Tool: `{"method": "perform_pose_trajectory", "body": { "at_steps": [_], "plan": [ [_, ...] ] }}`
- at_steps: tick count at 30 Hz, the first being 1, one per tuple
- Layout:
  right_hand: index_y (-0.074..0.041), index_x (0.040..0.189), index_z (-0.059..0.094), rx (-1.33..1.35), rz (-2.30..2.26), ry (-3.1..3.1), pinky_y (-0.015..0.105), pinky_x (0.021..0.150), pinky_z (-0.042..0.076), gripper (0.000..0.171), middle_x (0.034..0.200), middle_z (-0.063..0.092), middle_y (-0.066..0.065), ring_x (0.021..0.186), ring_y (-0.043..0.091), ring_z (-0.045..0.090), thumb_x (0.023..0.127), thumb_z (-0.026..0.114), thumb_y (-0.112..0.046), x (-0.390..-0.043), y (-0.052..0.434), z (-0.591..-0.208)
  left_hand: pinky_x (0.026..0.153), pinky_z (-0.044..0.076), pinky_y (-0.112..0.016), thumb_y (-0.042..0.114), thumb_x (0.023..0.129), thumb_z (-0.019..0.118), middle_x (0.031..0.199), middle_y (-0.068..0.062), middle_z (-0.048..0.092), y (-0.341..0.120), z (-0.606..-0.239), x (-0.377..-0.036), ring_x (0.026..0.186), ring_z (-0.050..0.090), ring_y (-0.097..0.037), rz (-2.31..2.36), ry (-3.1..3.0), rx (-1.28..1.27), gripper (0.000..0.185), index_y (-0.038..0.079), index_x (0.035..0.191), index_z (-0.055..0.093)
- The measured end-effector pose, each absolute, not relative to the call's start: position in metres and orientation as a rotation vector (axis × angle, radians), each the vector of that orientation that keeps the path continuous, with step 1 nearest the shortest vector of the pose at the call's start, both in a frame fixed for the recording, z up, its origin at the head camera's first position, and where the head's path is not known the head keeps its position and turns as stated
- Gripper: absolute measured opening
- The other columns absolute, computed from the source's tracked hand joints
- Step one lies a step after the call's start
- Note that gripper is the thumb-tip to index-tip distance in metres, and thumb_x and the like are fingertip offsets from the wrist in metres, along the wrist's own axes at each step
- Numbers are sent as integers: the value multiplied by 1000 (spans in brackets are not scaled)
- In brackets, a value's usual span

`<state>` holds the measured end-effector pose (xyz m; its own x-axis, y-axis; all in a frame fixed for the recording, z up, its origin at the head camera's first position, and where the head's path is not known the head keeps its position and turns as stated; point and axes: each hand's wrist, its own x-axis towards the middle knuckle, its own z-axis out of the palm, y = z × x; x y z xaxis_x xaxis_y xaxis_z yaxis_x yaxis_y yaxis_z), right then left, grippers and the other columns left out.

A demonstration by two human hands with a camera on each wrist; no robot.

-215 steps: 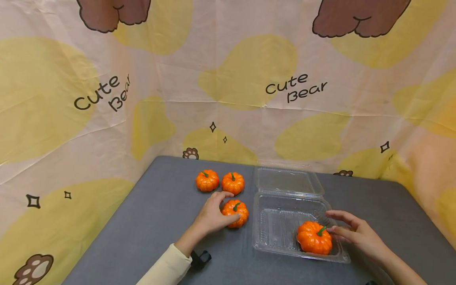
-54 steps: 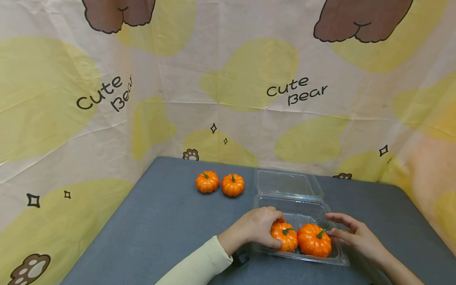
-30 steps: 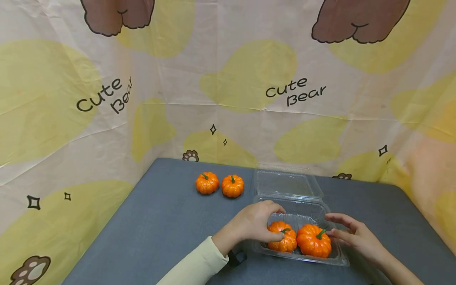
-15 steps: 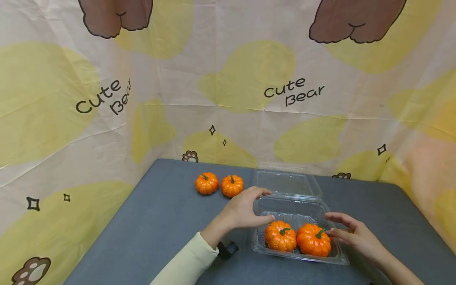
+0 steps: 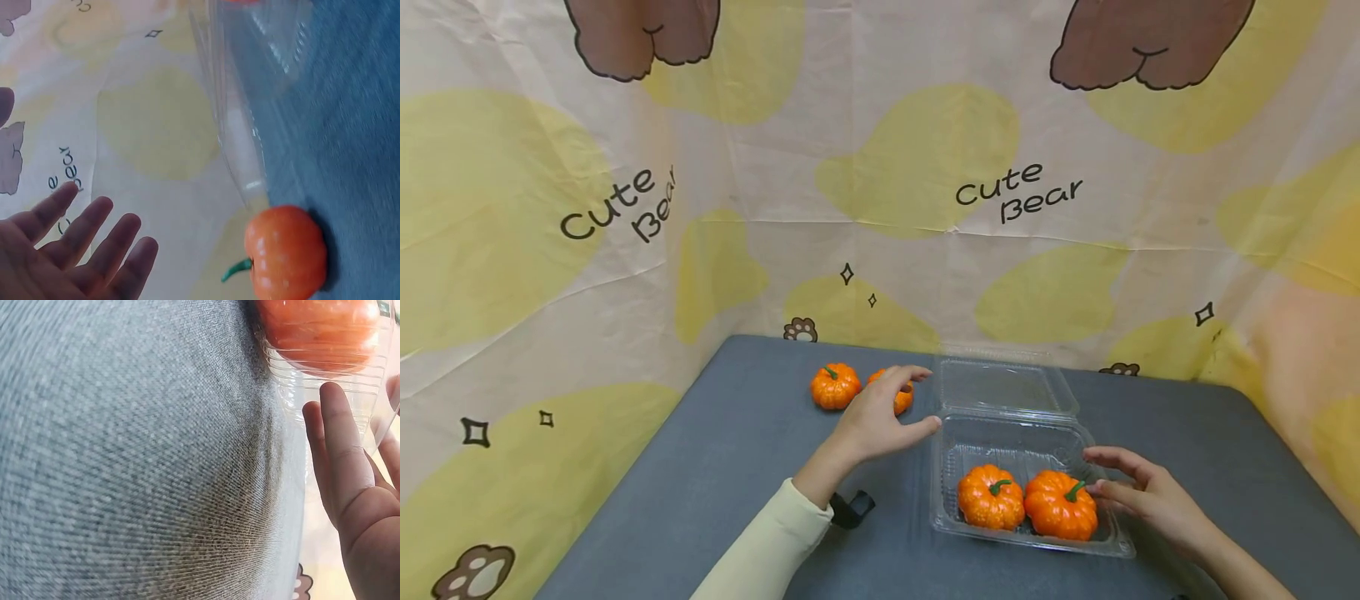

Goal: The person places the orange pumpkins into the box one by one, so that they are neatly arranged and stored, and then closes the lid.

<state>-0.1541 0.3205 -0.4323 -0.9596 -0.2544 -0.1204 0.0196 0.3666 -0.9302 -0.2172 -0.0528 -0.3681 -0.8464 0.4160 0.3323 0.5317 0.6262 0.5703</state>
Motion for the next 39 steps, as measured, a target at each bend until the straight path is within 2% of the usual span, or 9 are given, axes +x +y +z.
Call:
{"method": "perform_pose_trajectory", "body": {
  "at_steps": [2, 6, 12, 15, 20, 28, 32, 36, 39],
  "plan": [
    [2, 128, 35, -207, -1627, 2388, 33, 73, 51, 50, 126, 35, 28, 90, 17, 62, 86, 53, -18, -154, 321, -432, 81, 44, -34, 58, 72, 56, 119, 10, 48, -57, -368, -220, 102, 51, -14, -1009, -2676, -768, 57, 36, 122, 40],
    [3, 128, 34, -212, -1629, 2375, 32, 73, 51, 50, 126, 38, 24, 90, 17, 61, 87, 52, -18, -153, 321, -431, 80, 45, -34, 57, 71, 57, 118, 13, 46, -67, -367, -226, 102, 50, -11, -1008, -2687, -675, 58, 37, 123, 40],
    [4, 128, 33, -238, -1650, 2355, 32, 74, 51, 49, 116, 49, -7, 90, 17, 61, 88, 51, -17, -153, 323, -432, 79, 44, -34, 51, 70, 61, 114, 17, 46, -84, -368, -236, 102, 49, -9, -1015, -2678, -541, 57, 37, 121, 41],
    [4, 128, 33, -243, -1657, 2352, 32, 73, 51, 49, 112, 49, -13, 90, 16, 61, 88, 51, -16, -152, 324, -433, 77, 44, -33, 49, 69, 62, 113, 16, 48, -93, -370, -243, 99, 49, -10, -1000, -2644, -521, 56, 35, 120, 43],
    [5, 128, 33, -259, -1673, 2344, 33, 73, 51, 48, 114, 49, -9, 89, 16, 61, 88, 51, -15, -152, 324, -433, 78, 44, -34, 48, 69, 64, 111, 12, 51, -108, -373, -255, 96, 50, -12, -977, -2592, -501, 55, 31, 118, 47],
    [7, 128, 31, -301, -1697, 2306, 33, 73, 51, 47, 111, 50, -16, 90, 15, 61, 89, 48, -13, -151, 324, -433, 84, 42, -41, 48, 69, 65, 115, 7, 51, -131, -379, -270, 105, 49, -20, -1038, -2598, -418, 56, 28, 119, 47],
    [6, 128, 31, -272, -1675, 2327, 32, 73, 51, 48, 114, 49, -11, 90, 16, 61, 88, 49, -14, -151, 324, -433, 84, 42, -42, 53, 69, 63, 117, 7, 49, -141, -386, -277, 107, 47, -20, -1023, -2633, -382, 60, 29, 121, 45],
    [4, 129, 32, -237, -1659, 2343, 32, 74, 51, 50, 116, 48, -5, 91, 18, 61, 88, 51, -16, -152, 323, -433, 84, 41, -44, 51, 69, 63, 118, 5, 47, -149, -393, -284, 108, 45, -22, -994, -2673, -333, 61, 28, 123, 44],
    [4, 129, 32, -230, -1653, 2349, 33, 75, 50, 50, 121, 46, 6, 91, 18, 61, 87, 51, -17, -153, 323, -433, 83, 42, -44, 51, 69, 63, 119, 2, 46, -155, -400, -289, 108, 45, -23, -956, -2700, -297, 62, 26, 123, 44]
  ]
}}
